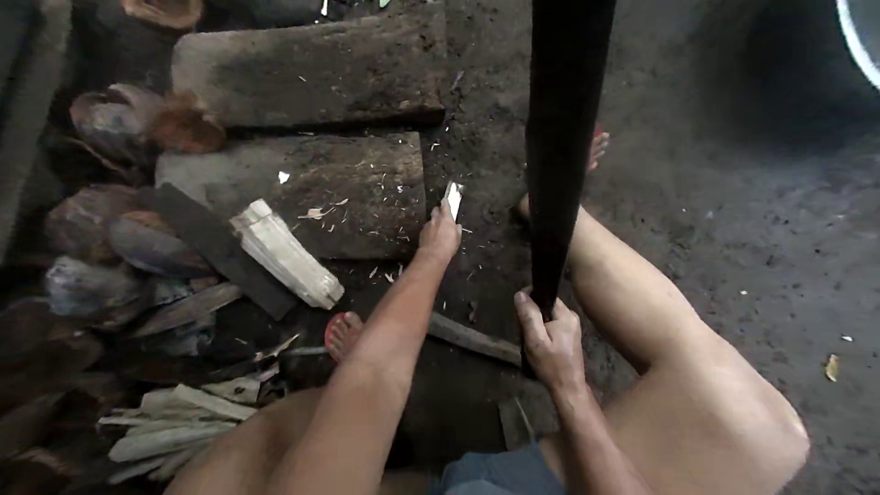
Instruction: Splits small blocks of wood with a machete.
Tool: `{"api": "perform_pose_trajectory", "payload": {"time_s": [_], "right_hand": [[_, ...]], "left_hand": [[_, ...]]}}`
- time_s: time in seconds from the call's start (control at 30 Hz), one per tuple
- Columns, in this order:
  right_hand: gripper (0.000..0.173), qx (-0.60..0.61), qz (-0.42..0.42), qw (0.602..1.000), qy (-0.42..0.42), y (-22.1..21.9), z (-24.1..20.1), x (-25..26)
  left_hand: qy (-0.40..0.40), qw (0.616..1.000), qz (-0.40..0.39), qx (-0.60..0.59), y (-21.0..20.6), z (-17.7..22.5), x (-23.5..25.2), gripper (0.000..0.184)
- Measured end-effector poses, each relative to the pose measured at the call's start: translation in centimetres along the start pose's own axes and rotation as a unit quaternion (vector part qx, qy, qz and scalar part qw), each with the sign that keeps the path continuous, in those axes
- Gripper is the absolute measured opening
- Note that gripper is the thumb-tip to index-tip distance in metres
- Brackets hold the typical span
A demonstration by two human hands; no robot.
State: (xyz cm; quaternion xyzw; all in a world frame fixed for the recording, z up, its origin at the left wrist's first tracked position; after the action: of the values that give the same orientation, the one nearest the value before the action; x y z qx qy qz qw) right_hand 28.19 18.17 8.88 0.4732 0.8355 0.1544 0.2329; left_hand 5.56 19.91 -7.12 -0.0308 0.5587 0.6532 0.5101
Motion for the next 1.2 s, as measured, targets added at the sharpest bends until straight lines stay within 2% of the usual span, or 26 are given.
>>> {"api": "perform_pose_trajectory", "payload": {"time_s": [0.1, 0.17, 0.23, 0.37, 0.47, 0.57, 0.63, 0.73, 0.87, 1.03, 1.2], "right_hand": [[0.027, 0.035, -0.001, 0.999, -0.003, 0.1, 0.7, 0.6], [0.027, 0.037, 0.001, 0.999, -0.012, 0.2, 1.0, 0.9], [0.027, 0.039, 0.001, 0.999, -0.025, 0.4, 1.2, 0.8], [0.028, 0.061, 0.002, 0.997, -0.039, 0.4, 1.2, 0.4], [0.031, 0.057, 0.005, 0.998, -0.013, 0.1, 0.8, -0.2], [0.038, 0.03, 0.01, 0.999, 0.041, -0.6, -0.1, -0.7], [0.042, 0.001, 0.006, 0.996, 0.089, -1.5, -0.9, -1.0], [0.041, -0.048, -0.014, 0.987, 0.152, -3.1, -2.7, -1.6], [0.038, -0.095, -0.054, 0.982, 0.152, -6.1, -4.5, -1.9], [0.039, -0.089, -0.006, 0.966, 0.244, -9.1, -8.7, -1.7], [0.039, -0.032, 0.033, 0.945, 0.325, -8.9, -14.6, -1.0]], "left_hand": [[0.085, 0.994, 0.007, 0.061, -2.0, 0.2, 1.1, 0.083], [0.108, 0.989, 0.011, 0.097, -2.2, 0.5, 1.4, 0.083], [0.111, 0.99, 0.002, 0.083, -2.3, 0.6, 1.3, 0.085], [0.068, 0.998, 0.006, 0.0, 0.6, 1.4, -0.5, 0.058], [-0.023, 0.995, 0.089, -0.051, 6.5, 1.8, -3.1, 0.057], [-0.095, 0.968, 0.211, -0.095, 12.9, 1.2, -7.1, 0.058], [-0.104, 0.949, 0.276, -0.11, 15.3, -0.4, -9.3, 0.057], [-0.086, 0.935, 0.326, -0.114, 15.8, -3.7, -10.8, 0.052], [-0.073, 0.953, 0.269, -0.12, 14.5, -7.0, -10.2, 0.054], [-0.072, 0.955, 0.247, -0.144, 15.5, -8.5, -10.2, 0.053], [-0.074, 0.956, 0.243, -0.149, 15.6, -9.1, -10.6, 0.052]]}}
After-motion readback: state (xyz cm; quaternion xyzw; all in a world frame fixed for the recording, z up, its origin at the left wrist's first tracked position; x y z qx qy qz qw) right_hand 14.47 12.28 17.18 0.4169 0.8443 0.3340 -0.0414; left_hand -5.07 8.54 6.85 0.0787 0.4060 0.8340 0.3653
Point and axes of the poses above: each hand's wrist, its own x-axis towards the middle knuckle, its own y-axis out of the back of the hand, z = x × y, the point moved 3 cm from there along x, towards the middle knuckle, and after that the axes turned 3 degrees about -y, right-handed, at the moved point
